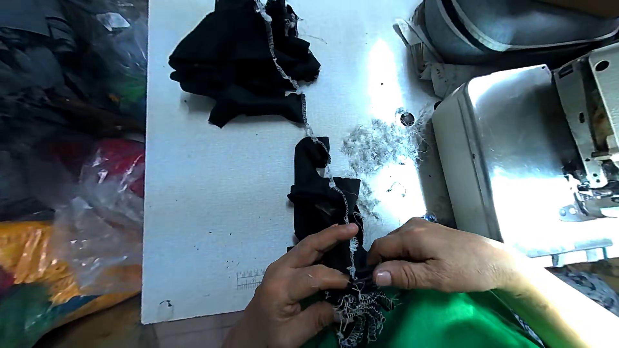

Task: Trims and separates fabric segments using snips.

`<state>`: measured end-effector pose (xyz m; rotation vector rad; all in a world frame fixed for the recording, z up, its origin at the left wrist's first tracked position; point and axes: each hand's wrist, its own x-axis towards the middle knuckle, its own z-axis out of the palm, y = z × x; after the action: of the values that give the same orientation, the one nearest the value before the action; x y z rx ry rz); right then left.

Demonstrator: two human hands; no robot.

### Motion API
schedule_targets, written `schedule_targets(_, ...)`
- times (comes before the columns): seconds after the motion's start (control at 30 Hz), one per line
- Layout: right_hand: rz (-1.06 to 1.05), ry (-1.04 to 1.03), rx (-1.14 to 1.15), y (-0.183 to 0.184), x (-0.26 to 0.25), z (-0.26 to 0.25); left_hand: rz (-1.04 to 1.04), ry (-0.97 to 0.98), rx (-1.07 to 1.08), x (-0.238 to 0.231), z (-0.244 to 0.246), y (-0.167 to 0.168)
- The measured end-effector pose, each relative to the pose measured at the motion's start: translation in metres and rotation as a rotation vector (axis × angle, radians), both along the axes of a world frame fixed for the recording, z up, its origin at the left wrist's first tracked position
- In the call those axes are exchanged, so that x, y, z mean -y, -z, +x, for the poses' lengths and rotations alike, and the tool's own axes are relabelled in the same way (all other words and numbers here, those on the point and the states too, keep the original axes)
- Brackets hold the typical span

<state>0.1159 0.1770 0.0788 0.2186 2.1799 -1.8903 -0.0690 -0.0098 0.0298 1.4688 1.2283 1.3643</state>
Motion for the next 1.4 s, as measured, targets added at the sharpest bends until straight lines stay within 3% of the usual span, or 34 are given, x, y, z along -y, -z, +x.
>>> schedule_targets(0.4, 0.023, 0.046, -0.161, 0.007, 0.008, -0.001, -0.013, 0.054, -0.006, 0.000, 0.001, -0.001)
schedule_targets(0.57, -0.074, 0.062, -0.016, 0.005, 0.010, 0.000, -0.026, 0.080, 0.008, -0.001, 0.001, 0.000)
schedule_targets(0.7, -0.070, 0.091, -0.138, 0.006, 0.007, 0.005, -0.045, 0.080, -0.004, 0.002, 0.001, 0.000)
schedule_targets(0.8, 0.068, 0.273, -0.146, 0.004, 0.004, 0.008, -0.045, 0.071, -0.022, 0.004, 0.001, -0.001)
schedule_targets(0.9, 0.275, 0.485, 0.050, -0.003, 0.006, -0.005, -0.025, 0.064, -0.052, 0.002, 0.003, -0.001)
schedule_targets(1.03, 0.434, 0.362, 0.254, -0.002, 0.008, -0.034, -0.020, 0.075, -0.067, -0.001, 0.006, -0.002)
schedule_targets(1.13, 0.520, 0.255, 0.270, 0.004, 0.007, -0.044, -0.015, 0.091, -0.065, -0.002, 0.005, -0.002)
schedule_targets(1.3, 0.477, 0.396, 0.077, -0.001, -0.005, -0.038, -0.030, 0.007, -0.034, 0.007, -0.002, -0.004)
schedule_targets(1.4, 0.323, 0.430, 0.041, -0.005, -0.015, -0.032, -0.015, -0.034, 0.052, 0.011, -0.013, -0.013)
